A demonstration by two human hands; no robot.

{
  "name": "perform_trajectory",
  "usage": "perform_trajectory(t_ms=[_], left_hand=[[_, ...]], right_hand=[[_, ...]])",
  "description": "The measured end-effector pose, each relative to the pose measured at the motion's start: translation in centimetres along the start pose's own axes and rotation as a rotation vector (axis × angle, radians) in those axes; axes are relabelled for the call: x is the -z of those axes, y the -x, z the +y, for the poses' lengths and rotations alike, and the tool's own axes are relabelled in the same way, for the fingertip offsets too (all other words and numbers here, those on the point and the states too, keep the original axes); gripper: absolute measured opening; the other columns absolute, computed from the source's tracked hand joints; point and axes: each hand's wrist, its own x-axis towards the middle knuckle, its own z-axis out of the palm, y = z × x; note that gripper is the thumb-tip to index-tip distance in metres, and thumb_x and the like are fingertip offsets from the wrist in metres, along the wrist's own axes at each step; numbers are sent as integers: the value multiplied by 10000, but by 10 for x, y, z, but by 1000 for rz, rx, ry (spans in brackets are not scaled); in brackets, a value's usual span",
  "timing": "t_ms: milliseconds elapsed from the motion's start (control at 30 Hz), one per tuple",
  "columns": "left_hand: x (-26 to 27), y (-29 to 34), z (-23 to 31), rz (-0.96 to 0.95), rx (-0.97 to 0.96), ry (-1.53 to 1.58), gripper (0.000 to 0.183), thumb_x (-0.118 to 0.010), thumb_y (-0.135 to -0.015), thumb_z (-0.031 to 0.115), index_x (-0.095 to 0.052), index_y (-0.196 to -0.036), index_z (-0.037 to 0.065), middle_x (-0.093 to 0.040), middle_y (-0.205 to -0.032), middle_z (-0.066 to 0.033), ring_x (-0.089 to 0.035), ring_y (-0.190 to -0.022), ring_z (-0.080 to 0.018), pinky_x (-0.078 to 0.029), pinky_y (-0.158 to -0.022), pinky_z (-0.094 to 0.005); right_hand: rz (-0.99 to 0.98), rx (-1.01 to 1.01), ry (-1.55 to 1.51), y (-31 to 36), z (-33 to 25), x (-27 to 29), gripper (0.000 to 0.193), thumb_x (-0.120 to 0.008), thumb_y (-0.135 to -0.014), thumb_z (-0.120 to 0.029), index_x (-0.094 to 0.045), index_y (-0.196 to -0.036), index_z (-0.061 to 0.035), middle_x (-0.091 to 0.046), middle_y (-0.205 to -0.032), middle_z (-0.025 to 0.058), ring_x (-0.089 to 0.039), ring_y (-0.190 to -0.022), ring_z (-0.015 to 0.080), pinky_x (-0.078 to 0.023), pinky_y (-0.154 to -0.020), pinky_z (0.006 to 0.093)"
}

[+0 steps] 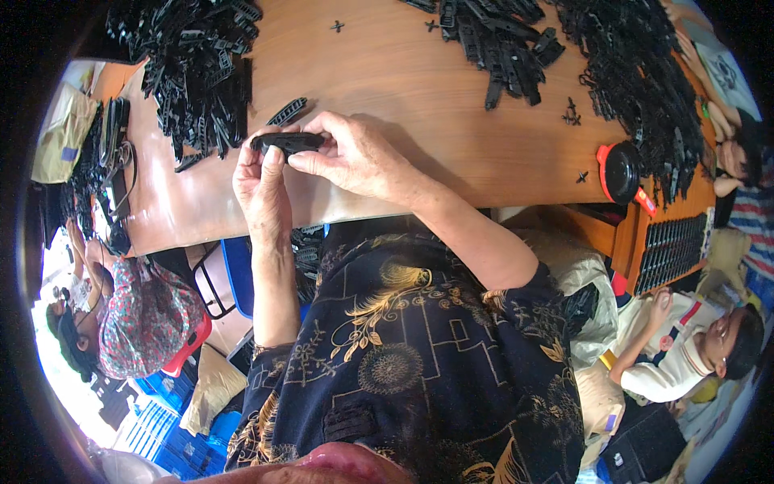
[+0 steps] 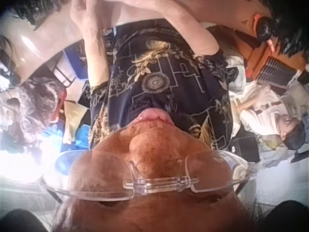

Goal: The person assembles black plastic components by hand at a workstation.

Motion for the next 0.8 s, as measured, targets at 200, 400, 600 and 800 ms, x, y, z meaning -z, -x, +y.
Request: perform_trajectory(t_ms=[200,400,600,800], left_hand=[[-4,-2,-2,-15,60,-9,264,-653,-852,45,-560,-1092,-9,-656,-1016,-124,-604,-930,-139,-457,-878,-278],[16,10,6,-14,185,209,176,-583,-912,186,-559,-1004,38,-605,-920,-122,-598,-888,-242,-489,-835,-370],[54,-13,18,253,114,-652,152,-643,-860,165,-605,-913,28,-581,-744,-9,-536,-632,-87,-445,-592,-231],[42,-44,11,-25,-311,-1450,326,-714,-773,225,-607,-1043,76,-560,-937,-115,-614,-836,-319,-506,-726,-385]], right_hand=[[124,8,200,6,4,0,238,-709,-835,-175,-600,-959,-4,-612,-778,36,-573,-719,73,-494,-684,233],[264,305,906,19,-20,45,418,-708,-795,-310,-565,-1100,-63,-596,-991,113,-593,-928,261,-492,-755,362],[464,146,1745,20,-19,135,435,-686,-802,-272,-550,-1174,-92,-555,-974,89,-572,-908,274,-488,-731,397],[426,132,1733,9,-11,152,338,-580,-871,-95,-533,-1206,-93,-578,-1017,96,-602,-893,277,-508,-763,398]])
